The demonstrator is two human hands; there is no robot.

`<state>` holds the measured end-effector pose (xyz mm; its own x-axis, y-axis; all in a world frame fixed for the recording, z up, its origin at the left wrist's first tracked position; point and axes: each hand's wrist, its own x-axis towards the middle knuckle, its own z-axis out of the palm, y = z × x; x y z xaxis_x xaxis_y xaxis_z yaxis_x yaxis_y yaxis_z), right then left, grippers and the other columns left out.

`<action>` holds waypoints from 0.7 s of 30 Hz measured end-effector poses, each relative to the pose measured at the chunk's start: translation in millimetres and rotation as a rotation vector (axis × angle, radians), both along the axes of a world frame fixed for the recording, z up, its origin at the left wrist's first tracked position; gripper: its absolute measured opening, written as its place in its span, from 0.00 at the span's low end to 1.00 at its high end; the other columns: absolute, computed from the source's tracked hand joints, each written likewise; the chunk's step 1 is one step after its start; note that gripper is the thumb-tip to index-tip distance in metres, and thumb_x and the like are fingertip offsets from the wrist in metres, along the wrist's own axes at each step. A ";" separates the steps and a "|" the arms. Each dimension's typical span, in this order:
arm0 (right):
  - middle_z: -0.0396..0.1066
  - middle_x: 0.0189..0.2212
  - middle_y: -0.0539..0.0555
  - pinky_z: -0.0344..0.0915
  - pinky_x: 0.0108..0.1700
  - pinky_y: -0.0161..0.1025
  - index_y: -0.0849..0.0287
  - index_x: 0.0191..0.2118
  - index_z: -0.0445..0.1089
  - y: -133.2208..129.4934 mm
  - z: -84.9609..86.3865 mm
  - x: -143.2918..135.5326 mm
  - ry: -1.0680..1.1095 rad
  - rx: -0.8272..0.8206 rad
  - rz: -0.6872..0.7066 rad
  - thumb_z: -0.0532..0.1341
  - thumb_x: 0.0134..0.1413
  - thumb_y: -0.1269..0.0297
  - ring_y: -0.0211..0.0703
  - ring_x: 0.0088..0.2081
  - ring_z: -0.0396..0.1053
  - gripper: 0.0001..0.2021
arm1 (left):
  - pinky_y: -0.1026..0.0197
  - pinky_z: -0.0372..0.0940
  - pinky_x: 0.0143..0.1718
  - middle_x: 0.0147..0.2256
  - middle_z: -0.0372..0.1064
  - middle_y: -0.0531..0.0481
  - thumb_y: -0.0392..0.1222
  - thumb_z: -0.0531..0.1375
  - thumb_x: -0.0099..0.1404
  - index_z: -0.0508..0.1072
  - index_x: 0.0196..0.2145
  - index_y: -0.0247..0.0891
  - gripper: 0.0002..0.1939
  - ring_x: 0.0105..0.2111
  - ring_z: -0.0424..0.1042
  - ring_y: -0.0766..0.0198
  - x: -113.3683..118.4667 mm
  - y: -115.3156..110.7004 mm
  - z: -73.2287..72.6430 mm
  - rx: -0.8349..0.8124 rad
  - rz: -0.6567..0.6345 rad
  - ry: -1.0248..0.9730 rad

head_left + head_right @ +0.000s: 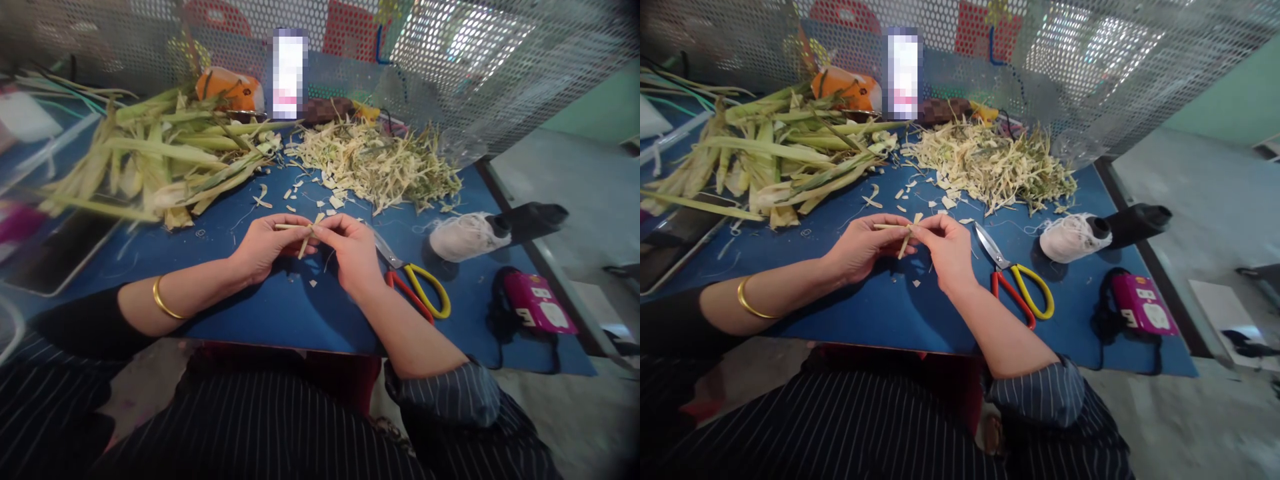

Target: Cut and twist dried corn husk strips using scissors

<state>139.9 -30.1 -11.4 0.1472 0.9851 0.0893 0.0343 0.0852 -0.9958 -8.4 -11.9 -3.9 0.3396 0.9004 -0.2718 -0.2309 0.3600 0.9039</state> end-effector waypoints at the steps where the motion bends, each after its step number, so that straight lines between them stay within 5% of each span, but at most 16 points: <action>1: 0.71 0.26 0.50 0.67 0.39 0.43 0.57 0.28 0.69 -1.1 2.1 1.5 -0.100 0.069 -0.026 0.64 0.48 0.64 0.40 0.30 0.68 0.04 | 0.59 0.71 0.35 0.30 0.77 0.45 0.40 0.68 0.53 0.74 0.36 0.33 0.13 0.29 0.77 0.61 0.1 0.5 0.7 -0.005 0.013 -0.003; 4: 0.71 0.33 0.51 0.62 0.48 0.47 0.54 0.31 0.71 -5.6 11.4 7.0 -0.516 0.362 -0.048 0.61 0.52 0.67 0.43 0.40 0.68 0.02 | 0.63 0.68 0.31 0.29 0.76 0.48 0.40 0.68 0.52 0.74 0.34 0.34 0.12 0.28 0.76 0.64 -0.8 2.1 2.4 -0.024 0.054 -0.018; 6: 0.71 0.37 0.51 0.56 0.55 0.50 0.51 0.34 0.72 -7.7 16.6 9.5 -0.774 0.513 0.066 0.59 0.54 0.70 0.44 0.44 0.67 0.07 | 0.66 0.66 0.29 0.28 0.75 0.50 0.40 0.68 0.51 0.75 0.34 0.35 0.12 0.26 0.73 0.68 -2.1 3.0 2.2 -0.028 0.072 -0.031; 10: 0.72 0.40 0.51 0.48 0.60 0.52 0.49 0.36 0.73 -7.0 15.9 8.9 -1.019 0.581 0.263 0.54 0.59 0.70 0.44 0.43 0.67 0.11 | 0.65 0.67 0.32 0.29 0.74 0.51 0.40 0.69 0.50 0.75 0.33 0.34 0.12 0.27 0.72 0.69 -3.7 3.4 -0.5 -0.037 0.091 -0.073; 15: 0.74 0.37 0.47 0.46 0.61 0.51 0.48 0.34 0.72 -6.4 9.5 6.7 -0.933 0.540 0.287 0.55 0.59 0.69 0.42 0.40 0.68 0.10 | 0.65 0.67 0.31 0.28 0.73 0.52 0.40 0.69 0.49 0.75 0.33 0.34 0.13 0.26 0.72 0.69 -3.2 1.9 0.7 -0.038 0.097 -0.041; 21: 0.69 0.40 0.55 0.62 0.50 0.46 0.54 0.31 0.70 -9.5 8.8 2.7 -0.601 0.449 -0.098 0.60 0.55 0.68 0.45 0.47 0.66 0.04 | 0.61 0.69 0.33 0.27 0.75 0.48 0.39 0.68 0.51 0.74 0.33 0.34 0.12 0.28 0.75 0.63 -0.7 -0.9 6.1 -0.014 0.057 0.038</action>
<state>142.7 -39.6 -2.6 0.0311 0.8198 0.5718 0.5890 0.4472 -0.6732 -9.1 -12.8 2.2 0.2771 0.9140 -0.2964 -0.2173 0.3601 0.9072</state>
